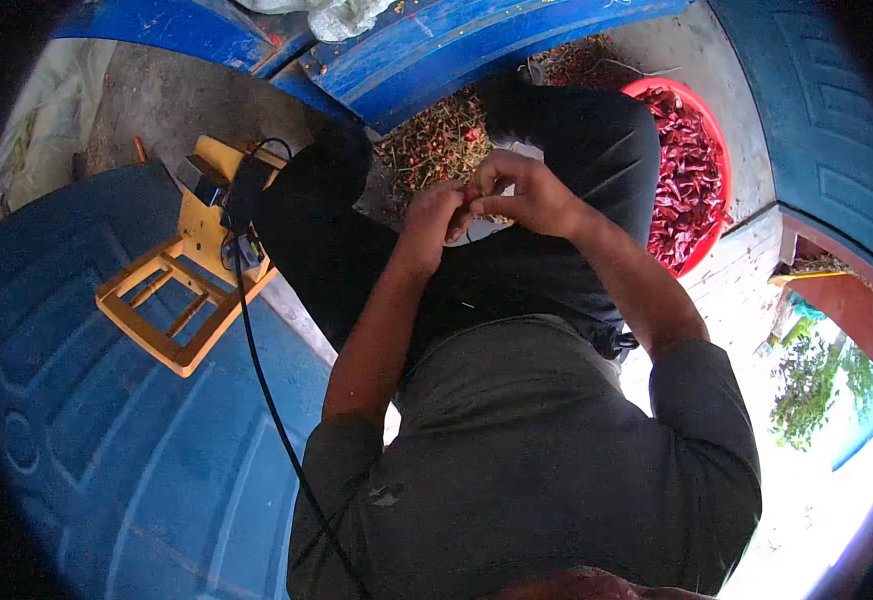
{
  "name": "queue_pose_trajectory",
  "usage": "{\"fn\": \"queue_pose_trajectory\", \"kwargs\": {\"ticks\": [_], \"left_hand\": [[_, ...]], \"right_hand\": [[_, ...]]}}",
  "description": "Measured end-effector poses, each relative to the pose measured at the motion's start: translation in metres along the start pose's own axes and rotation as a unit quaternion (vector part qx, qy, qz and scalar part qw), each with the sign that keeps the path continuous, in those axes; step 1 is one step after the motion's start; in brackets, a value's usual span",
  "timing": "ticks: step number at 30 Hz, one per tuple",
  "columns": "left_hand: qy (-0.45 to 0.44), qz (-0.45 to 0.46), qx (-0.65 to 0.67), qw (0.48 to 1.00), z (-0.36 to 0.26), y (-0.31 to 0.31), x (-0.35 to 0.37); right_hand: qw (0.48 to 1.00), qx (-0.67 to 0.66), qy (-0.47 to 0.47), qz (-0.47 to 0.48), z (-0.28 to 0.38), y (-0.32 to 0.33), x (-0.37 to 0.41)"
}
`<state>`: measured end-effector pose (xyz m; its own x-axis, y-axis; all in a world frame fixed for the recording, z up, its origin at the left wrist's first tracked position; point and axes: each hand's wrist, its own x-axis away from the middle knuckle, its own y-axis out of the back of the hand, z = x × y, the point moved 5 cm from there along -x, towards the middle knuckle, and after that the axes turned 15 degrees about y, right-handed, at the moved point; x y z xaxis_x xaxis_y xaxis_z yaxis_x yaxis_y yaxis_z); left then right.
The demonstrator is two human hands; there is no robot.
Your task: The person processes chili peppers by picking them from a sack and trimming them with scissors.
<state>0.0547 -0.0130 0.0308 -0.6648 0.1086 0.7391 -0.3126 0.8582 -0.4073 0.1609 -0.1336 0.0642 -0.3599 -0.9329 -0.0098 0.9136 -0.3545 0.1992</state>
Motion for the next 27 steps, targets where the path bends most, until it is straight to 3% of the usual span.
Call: {"fn": "queue_pose_trajectory", "kwargs": {"ticks": [5,9,12,15,21,27], "left_hand": [[-0.013,-0.005,0.058,0.998,0.000,0.006,-0.005],[-0.004,-0.007,0.062,0.998,0.001,0.005,-0.007],[0.010,-0.014,0.055,0.998,0.002,0.003,-0.005],[0.007,-0.024,0.028,0.999,-0.001,0.002,-0.002],[0.013,-0.026,0.007,1.000,0.003,0.002,-0.001],[0.034,-0.017,-0.023,0.999,0.008,0.000,-0.001]], "right_hand": [[0.992,-0.075,-0.054,-0.089,0.000,0.004,0.002],[0.989,-0.084,-0.073,-0.101,0.007,0.005,-0.001],[0.984,-0.111,-0.105,-0.086,0.013,0.005,-0.003],[0.994,-0.046,-0.066,-0.080,0.011,0.006,-0.005],[0.980,-0.167,-0.089,-0.065,0.004,0.005,-0.009],[0.990,-0.064,-0.122,0.042,-0.002,0.005,-0.011]]}}
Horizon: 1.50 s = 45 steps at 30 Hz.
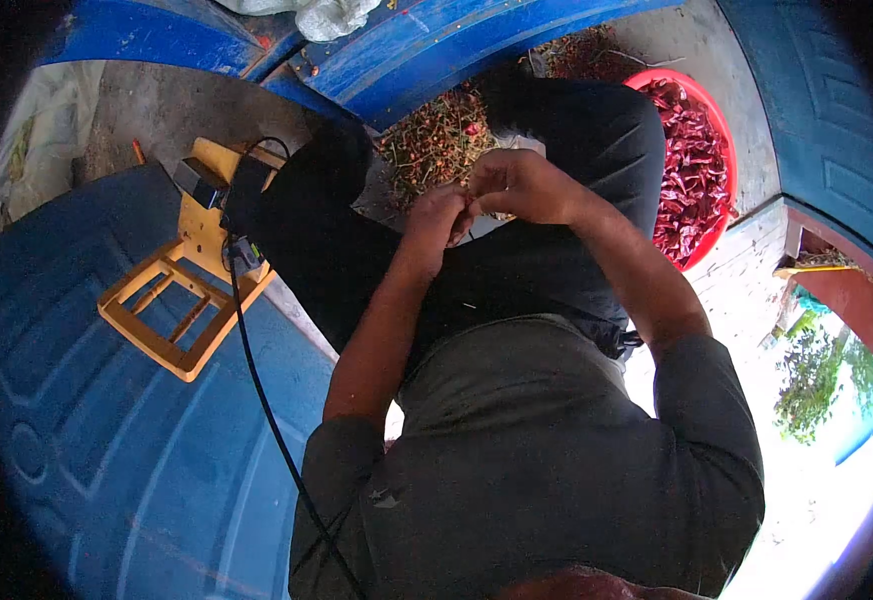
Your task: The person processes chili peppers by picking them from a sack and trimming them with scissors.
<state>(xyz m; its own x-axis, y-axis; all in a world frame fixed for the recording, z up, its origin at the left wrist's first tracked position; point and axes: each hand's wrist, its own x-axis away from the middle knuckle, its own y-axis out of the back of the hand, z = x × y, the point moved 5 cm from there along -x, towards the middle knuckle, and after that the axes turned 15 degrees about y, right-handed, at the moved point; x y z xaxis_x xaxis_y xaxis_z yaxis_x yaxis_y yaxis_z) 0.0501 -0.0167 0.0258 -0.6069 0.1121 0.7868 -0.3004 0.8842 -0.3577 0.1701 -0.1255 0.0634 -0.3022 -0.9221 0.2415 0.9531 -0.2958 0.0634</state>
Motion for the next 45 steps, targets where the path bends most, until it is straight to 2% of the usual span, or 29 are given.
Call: {"fn": "queue_pose_trajectory", "kwargs": {"ticks": [2,3,9,11,13,15,17,21,23,24,26,27,29,33,35,37,39,41,42,44,45], "left_hand": [[-0.007,0.001,-0.019,1.000,0.000,0.000,0.001],[0.006,-0.001,-0.024,1.000,0.001,0.000,-0.001],[-0.002,0.001,-0.016,1.000,-0.001,0.001,0.002],[-0.005,0.010,-0.009,1.000,-0.001,0.000,0.000],[0.001,0.003,0.054,0.999,-0.006,0.000,0.000],[-0.006,-0.005,0.059,0.998,-0.011,0.001,0.004],[-0.014,-0.011,0.063,0.998,-0.010,0.002,0.004],[-0.010,0.009,0.061,0.998,-0.006,0.004,-0.001],[0.000,0.008,0.055,0.998,-0.002,0.005,-0.004],[0.012,-0.005,0.058,0.998,0.002,0.006,-0.006],[0.024,-0.018,0.060,0.998,0.008,0.008,-0.009],[0.022,-0.021,0.046,0.998,0.007,0.007,-0.009],[0.019,-0.023,0.032,0.999,0.006,0.005,-0.007],[0.033,-0.044,0.028,0.998,0.003,0.006,-0.004],[0.033,-0.047,0.030,0.998,0.002,0.009,-0.007],[-0.010,0.011,0.151,0.988,-0.008,0.011,-0.009],[-0.021,0.000,0.154,0.988,-0.014,0.010,-0.009],[-0.033,-0.014,0.158,0.987,-0.014,0.013,-0.009],[-0.031,-0.002,0.149,0.988,-0.012,0.012,-0.009],[-0.030,0.011,0.139,0.990,-0.009,0.012,-0.011],[-0.033,0.014,0.142,0.989,-0.008,0.011,-0.010]], "right_hand": [[0.994,0.098,0.050,0.009,-0.005,-0.002,0.000],[0.994,0.097,0.049,0.010,-0.005,-0.003,0.000],[1.000,0.012,0.012,0.010,-0.006,-0.005,0.005],[0.996,-0.069,0.009,-0.050,-0.003,-0.005,0.007],[0.996,-0.061,0.012,-0.067,-0.002,-0.005,0.007],[0.995,-0.055,0.014,-0.084,-0.001,-0.006,0.007],[0.984,-0.122,0.047,-0.122,0.003,-0.006,0.005],[0.986,-0.129,0.013,-0.109,-0.002,-0.006,0.006],[0.995,-0.031,0.019,-0.095,0.005,-0.004,0.006],[0.995,-0.032,0.018,-0.094,0.007,-0.005,0.006],[0.988,0.109,0.080,-0.078,0.016,-0.005,0.005],[0.988,0.108,0.080,-0.079,0.015,-0.005,0.005],[0.973,0.201,0.101,-0.051,0.016,-0.006,0.004],[0.975,0.181,0.117,-0.059,0.016,-0.009,0.005],[0.984,0.160,0.054,-0.047,0.002,-0.013,0.008],[0.985,0.160,0.057,-0.037,-0.005,-0.019,0.013],[0.985,0.161,0.062,-0.023,-0.003,-0.020,0.015],[0.997,0.025,-0.003,-0.071,-0.001,-0.013,0.017],[0.997,0.024,-0.002,-0.070,-0.003,-0.011,0.016],[0.989,0.046,0.054,-0.127,-0.004,0.003,0.015],[0.984,0.106,0.063,-0.127,0.001,0.006,0.014]]}}
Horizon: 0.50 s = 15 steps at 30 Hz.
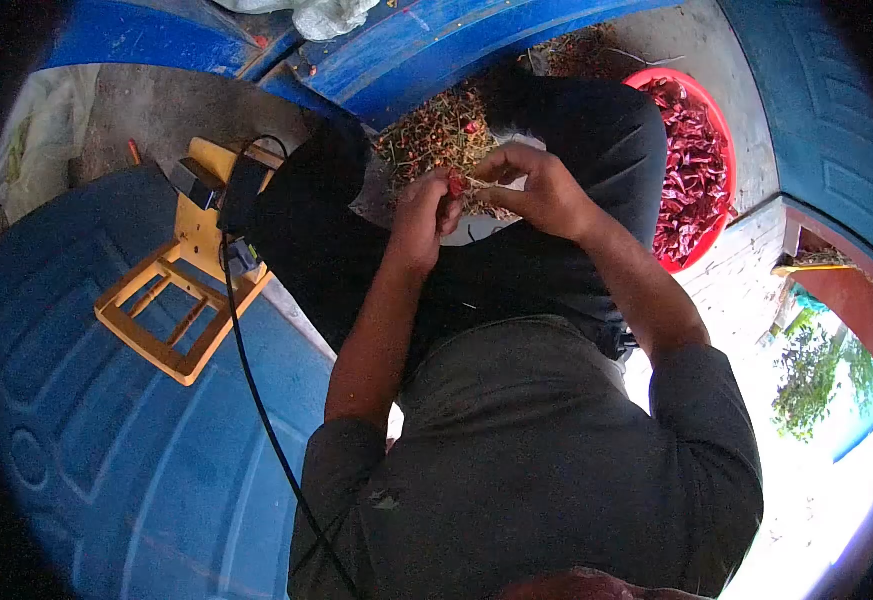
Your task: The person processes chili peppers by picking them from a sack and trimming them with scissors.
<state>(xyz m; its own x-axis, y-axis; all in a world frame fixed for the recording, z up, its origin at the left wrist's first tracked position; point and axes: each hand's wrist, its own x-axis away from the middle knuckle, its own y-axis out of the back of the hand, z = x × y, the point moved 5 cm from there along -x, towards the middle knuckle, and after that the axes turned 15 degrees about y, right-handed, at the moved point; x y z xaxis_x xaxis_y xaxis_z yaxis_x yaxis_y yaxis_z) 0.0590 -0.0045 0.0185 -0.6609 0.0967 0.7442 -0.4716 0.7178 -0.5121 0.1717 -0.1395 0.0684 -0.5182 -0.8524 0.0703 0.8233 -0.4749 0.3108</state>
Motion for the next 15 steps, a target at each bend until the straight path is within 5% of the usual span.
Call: {"fn": "queue_pose_trajectory", "kwargs": {"ticks": [3,9,15], "left_hand": [[-0.001,0.001,0.002,1.000,0.001,0.000,0.000],[0.000,0.005,-0.007,1.000,0.000,-0.001,0.005],[0.003,0.044,0.009,0.999,0.010,0.001,0.004]], "right_hand": [[0.996,0.020,0.085,-0.031,0.015,0.000,-0.012],[0.989,-0.102,0.103,0.010,0.021,-0.010,-0.023],[0.988,-0.069,0.134,0.023,0.034,-0.007,-0.021]]}}
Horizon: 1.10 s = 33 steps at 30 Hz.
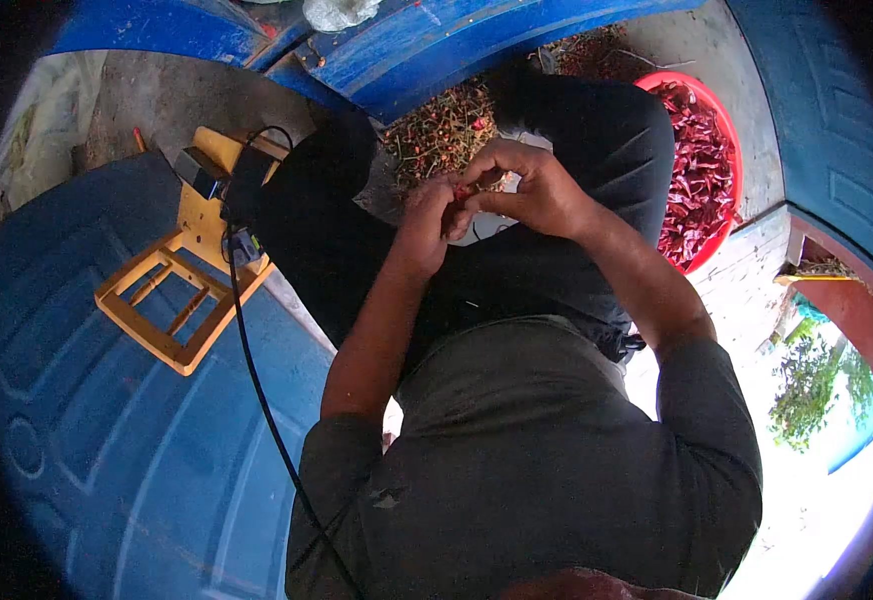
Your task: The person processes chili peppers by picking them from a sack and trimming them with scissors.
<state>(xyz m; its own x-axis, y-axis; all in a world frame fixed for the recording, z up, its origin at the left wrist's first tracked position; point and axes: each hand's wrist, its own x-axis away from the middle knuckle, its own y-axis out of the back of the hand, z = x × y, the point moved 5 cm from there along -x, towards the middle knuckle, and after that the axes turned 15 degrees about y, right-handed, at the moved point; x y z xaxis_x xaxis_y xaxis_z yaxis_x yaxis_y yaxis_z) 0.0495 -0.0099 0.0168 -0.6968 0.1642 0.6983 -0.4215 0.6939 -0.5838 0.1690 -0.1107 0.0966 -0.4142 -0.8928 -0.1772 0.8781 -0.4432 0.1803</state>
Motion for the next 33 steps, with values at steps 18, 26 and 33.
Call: {"fn": "queue_pose_trajectory", "kwargs": {"ticks": [18,26,33], "left_hand": [[0.055,-0.022,-0.119,0.991,0.013,-0.002,0.005],[0.012,-0.011,-0.176,0.984,0.000,-0.014,0.016],[0.010,0.010,-0.054,0.998,-0.001,-0.011,0.013]], "right_hand": [[0.985,0.090,0.020,0.144,-0.012,-0.007,0.010],[0.985,-0.101,-0.039,0.133,-0.013,-0.007,0.016],[0.984,-0.168,-0.045,0.045,-0.011,-0.004,0.013]]}}
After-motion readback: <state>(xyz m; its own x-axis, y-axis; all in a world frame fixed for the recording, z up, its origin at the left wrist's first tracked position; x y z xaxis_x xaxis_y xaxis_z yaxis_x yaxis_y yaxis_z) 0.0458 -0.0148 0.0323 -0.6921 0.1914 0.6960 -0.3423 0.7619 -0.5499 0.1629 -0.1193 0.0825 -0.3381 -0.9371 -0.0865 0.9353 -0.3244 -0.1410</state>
